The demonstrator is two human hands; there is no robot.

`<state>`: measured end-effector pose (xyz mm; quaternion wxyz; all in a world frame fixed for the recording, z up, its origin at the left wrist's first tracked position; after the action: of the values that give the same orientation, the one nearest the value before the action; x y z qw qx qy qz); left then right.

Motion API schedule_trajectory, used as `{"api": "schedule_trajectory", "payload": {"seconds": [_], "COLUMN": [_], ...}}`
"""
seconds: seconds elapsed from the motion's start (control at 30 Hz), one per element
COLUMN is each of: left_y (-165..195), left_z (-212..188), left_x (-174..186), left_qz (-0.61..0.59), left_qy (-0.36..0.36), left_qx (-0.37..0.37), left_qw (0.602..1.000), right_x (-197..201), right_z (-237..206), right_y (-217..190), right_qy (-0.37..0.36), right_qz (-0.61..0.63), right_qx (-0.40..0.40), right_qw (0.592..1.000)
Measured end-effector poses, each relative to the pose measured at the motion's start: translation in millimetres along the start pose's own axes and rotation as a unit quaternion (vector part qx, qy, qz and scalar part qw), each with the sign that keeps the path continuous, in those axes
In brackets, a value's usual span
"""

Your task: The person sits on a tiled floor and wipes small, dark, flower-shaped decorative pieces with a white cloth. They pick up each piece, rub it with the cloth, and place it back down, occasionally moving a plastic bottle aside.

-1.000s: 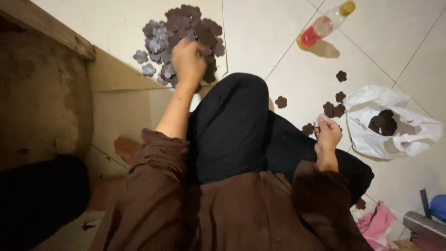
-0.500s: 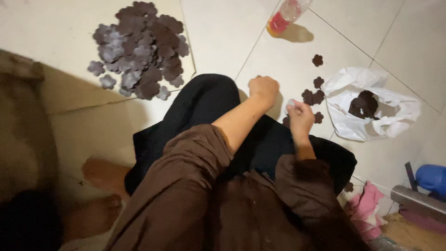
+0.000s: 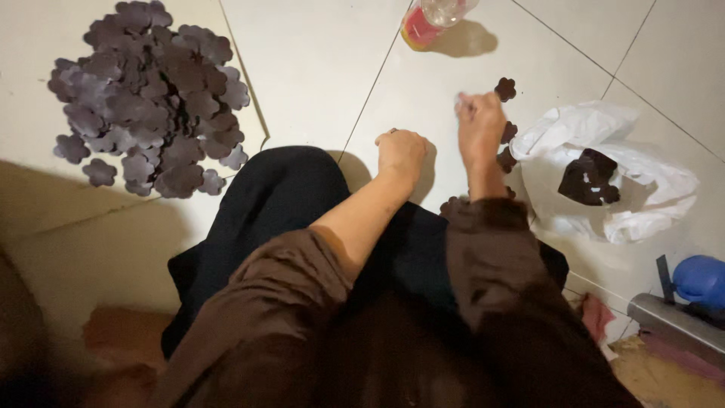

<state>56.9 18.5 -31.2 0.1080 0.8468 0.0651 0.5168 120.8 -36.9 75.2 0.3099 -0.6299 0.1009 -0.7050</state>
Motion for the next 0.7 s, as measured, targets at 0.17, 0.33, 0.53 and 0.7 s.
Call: {"api": "schedule_trajectory", "payload": {"seconds": [0.17, 0.33, 0.53, 0.7], "left_y": [3, 5, 2, 3], "left_z": [-2, -2, -2, 0], "left_x": [-12, -19, -27, -23], "left_qz": [-0.032, -0.083, -0.153, -0.13], "left_qy": [-0.026, -0.072, -0.05, -0.025], "left_qx": [0.016, 0.045, 0.074, 0.038], "left_qw": [0.999, 0.993, 0.984, 0.99], "right_x": [0, -20, -50, -30], "right_z": [40, 48, 4, -29], "right_y": [4, -15, -49, -11], "right_qy": [0.031, -0.026, -0.14, -0.167], "right_qz": [-0.008, 0.063, 0.037, -0.018], "right_qx": [0.032, 0.052, 0.15, 0.18], "right_qw": [0.999, 0.996, 0.978, 0.969]}}
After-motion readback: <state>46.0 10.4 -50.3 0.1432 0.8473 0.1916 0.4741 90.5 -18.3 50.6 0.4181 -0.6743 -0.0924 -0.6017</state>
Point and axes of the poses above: each hand's wrist, its own z-axis towards the middle knuckle, its own x-axis out of the back of the hand, y = z × x, the point moved 7 cm from there along z, towards the middle knuckle, and after that the axes turned 4 degrees about -x, right-handed, at the moved point
